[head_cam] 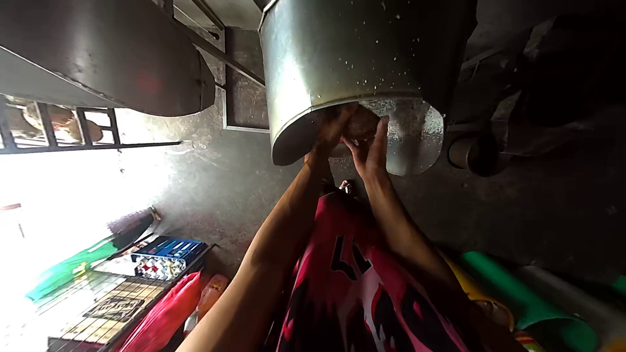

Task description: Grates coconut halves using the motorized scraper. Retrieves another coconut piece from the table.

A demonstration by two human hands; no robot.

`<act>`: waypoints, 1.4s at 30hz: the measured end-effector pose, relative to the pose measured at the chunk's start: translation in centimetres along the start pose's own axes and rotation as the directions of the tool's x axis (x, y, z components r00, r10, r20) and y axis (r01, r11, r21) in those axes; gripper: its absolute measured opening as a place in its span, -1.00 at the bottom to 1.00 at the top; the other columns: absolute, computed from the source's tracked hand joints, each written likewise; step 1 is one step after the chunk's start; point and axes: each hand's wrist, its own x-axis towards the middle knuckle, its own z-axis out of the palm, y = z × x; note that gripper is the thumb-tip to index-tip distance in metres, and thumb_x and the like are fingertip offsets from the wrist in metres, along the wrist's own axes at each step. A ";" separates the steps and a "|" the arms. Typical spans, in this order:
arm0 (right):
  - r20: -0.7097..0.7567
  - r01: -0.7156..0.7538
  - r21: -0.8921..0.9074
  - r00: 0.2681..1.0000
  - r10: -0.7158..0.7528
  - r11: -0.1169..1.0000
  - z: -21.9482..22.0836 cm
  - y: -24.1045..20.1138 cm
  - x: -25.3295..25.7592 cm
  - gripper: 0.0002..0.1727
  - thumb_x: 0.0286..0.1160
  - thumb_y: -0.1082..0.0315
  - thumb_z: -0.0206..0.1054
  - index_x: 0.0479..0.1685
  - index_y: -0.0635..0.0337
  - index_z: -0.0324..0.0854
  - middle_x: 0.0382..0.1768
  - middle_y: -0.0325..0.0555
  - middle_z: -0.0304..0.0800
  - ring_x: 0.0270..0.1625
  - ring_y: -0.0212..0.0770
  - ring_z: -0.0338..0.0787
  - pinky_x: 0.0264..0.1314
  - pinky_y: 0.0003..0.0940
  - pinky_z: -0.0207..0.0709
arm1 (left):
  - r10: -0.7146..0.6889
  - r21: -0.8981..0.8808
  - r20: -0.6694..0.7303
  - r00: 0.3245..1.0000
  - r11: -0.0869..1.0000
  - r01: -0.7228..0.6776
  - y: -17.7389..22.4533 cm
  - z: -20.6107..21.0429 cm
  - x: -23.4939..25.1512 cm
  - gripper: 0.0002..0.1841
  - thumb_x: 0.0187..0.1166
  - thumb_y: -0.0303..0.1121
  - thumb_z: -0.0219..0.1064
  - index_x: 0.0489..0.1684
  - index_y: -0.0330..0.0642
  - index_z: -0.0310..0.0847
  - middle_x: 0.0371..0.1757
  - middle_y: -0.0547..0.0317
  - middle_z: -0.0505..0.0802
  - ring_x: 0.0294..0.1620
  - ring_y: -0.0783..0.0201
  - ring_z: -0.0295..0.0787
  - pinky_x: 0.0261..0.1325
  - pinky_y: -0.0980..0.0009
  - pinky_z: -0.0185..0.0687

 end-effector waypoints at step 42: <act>-0.006 0.003 -0.032 1.000 -0.004 0.999 0.1 0.1 -0.2 -0.16 0.69 -0.24 0.14 0.85 -0.20 -0.14 0.56 0.08 0.43 0.45 0.15 0.64 0.25 0.26 0.70 | 0.100 0.061 0.035 0.994 0.993 -0.102 -0.2 0.4 -0.5 -0.24 0.49 0.02 0.43 0.54 -0.40 0.38 0.25 -0.04 0.78 0.23 0.33 0.75 0.38 0.28 0.68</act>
